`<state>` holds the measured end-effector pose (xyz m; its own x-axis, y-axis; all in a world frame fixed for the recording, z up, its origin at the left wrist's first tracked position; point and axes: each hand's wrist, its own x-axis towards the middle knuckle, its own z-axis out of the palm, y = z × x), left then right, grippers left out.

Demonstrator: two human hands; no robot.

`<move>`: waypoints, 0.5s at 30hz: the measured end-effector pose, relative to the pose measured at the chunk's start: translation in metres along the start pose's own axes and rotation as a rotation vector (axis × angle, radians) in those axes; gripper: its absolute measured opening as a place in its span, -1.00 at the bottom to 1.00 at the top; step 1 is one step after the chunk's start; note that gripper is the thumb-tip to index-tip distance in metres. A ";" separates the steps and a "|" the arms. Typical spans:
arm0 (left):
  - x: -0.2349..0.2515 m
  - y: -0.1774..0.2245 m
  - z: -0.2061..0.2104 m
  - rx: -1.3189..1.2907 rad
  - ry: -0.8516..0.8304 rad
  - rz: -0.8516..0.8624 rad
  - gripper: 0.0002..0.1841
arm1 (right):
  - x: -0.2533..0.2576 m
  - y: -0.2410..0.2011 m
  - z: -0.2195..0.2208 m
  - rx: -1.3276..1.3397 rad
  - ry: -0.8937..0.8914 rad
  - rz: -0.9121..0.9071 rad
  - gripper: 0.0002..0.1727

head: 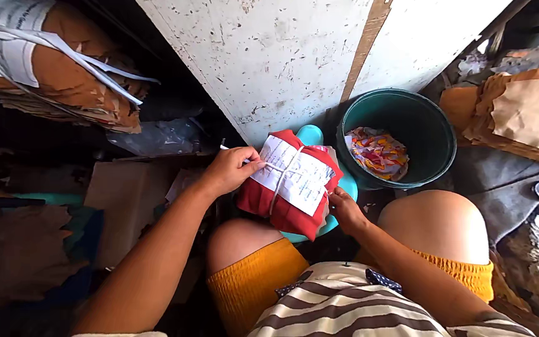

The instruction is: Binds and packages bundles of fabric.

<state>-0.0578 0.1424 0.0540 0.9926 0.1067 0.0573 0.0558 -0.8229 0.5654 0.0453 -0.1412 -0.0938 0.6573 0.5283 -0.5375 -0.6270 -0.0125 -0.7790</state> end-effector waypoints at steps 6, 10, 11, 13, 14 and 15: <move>-0.035 0.024 0.010 0.003 0.068 -0.102 -0.81 | 0.032 -0.020 0.003 -0.242 0.035 -0.159 -0.78; -0.050 -0.001 0.012 -0.077 0.103 -0.126 -0.81 | 0.042 -0.024 0.008 -0.300 0.014 -0.187 -0.77; -0.052 -0.010 0.015 -0.093 0.120 -0.141 -0.77 | 0.044 -0.022 0.008 -0.301 0.010 -0.189 -0.76; -0.056 -0.024 0.025 -0.125 0.162 -0.197 -0.70 | 0.047 -0.020 0.003 -0.316 0.005 -0.209 -0.75; -0.058 -0.028 0.032 -0.140 0.186 -0.233 -0.69 | 0.047 -0.019 0.001 -0.321 0.008 -0.216 -0.75; -0.060 -0.031 0.040 -0.154 0.214 -0.269 -0.70 | 0.047 -0.018 -0.001 -0.320 0.015 -0.225 -0.75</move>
<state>-0.1153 0.1393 0.0000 0.8988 0.4353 0.0515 0.2784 -0.6578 0.6998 0.0881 -0.1166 -0.1052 0.7710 0.5356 -0.3446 -0.3058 -0.1633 -0.9380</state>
